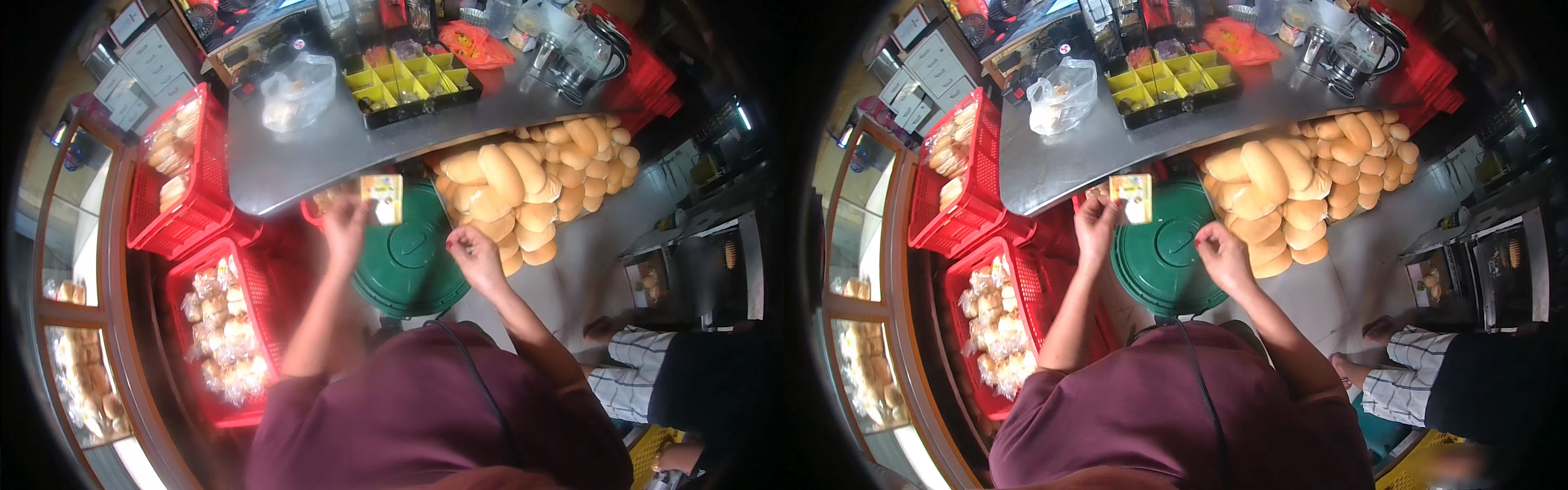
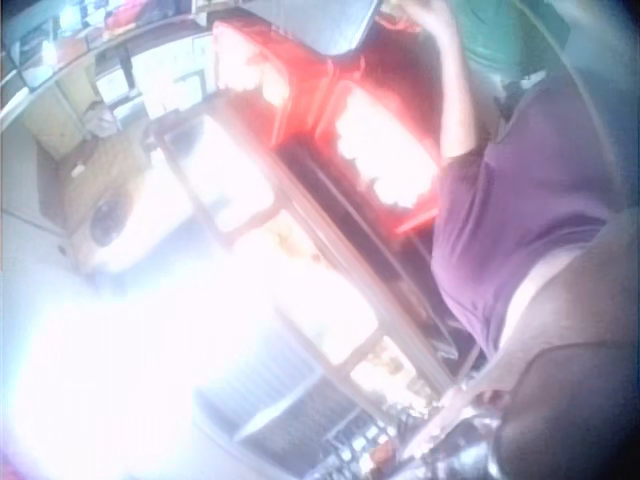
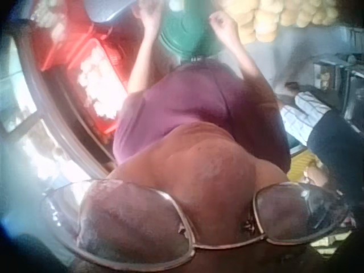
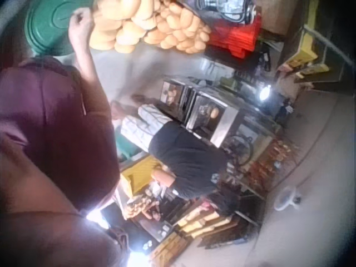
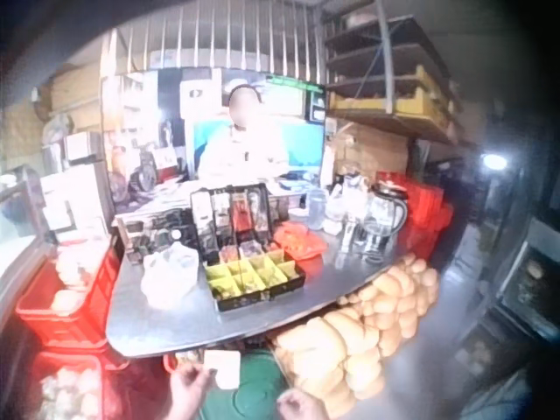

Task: The person selects various breads and pastries from a display counter, places them into plastic bags, and hands them to customers. The person also handles cash and coins, placing them into a cash drawer.

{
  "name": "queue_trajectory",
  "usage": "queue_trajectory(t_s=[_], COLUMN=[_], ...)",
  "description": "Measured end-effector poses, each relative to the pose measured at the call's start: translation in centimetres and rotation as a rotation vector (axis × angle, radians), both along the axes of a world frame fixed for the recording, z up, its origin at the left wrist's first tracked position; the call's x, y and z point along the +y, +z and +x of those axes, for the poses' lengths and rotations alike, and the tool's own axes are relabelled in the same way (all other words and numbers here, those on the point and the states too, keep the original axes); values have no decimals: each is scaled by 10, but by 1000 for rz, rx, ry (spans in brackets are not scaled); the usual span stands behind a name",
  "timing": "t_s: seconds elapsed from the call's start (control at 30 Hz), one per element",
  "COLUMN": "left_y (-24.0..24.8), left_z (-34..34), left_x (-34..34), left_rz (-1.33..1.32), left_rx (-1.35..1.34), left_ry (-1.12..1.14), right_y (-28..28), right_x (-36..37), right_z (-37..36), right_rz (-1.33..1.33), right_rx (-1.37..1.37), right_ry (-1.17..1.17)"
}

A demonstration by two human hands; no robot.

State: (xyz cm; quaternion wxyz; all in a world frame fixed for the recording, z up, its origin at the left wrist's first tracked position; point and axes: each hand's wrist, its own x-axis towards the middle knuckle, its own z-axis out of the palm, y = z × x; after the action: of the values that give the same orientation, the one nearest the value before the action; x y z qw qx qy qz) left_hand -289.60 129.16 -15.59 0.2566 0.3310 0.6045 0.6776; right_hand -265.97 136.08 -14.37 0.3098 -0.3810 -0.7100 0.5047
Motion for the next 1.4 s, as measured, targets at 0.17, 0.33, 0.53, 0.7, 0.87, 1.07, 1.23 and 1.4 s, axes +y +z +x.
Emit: queue_trajectory(t_s=[0.17,0.33,0.53,0.7,0.87,1.07,1.23,1.4], left_y=[24,75,66,61,57,33,53,64], left_z=[-88,-122,-199,-168,-175,-250,-178,-185], left_x=[72,149,250,334,374,363,379,403], left_rz=[-25,-27,-201,-168,45,118,-202,-292], left_rx=[260,528,682,366,-61,142,347,1063], left_ry=[83,264,306,-104,-159,52,-332,-64], right_y=[13,-35,-24,-44,-44,-43,-47,-51], right_x=[89,196,217,237,236,239,238,242], right_z=[-59,-113,-164,-170,-162,-162,-163,-161], right_rz=[324,316,308,620,664,615,667,698], right_rx=[8,-160,-591,-563,-494,-435,-422,-441], right_ry=[-298,-428,-515,-324,-319,-290,-317,-328])
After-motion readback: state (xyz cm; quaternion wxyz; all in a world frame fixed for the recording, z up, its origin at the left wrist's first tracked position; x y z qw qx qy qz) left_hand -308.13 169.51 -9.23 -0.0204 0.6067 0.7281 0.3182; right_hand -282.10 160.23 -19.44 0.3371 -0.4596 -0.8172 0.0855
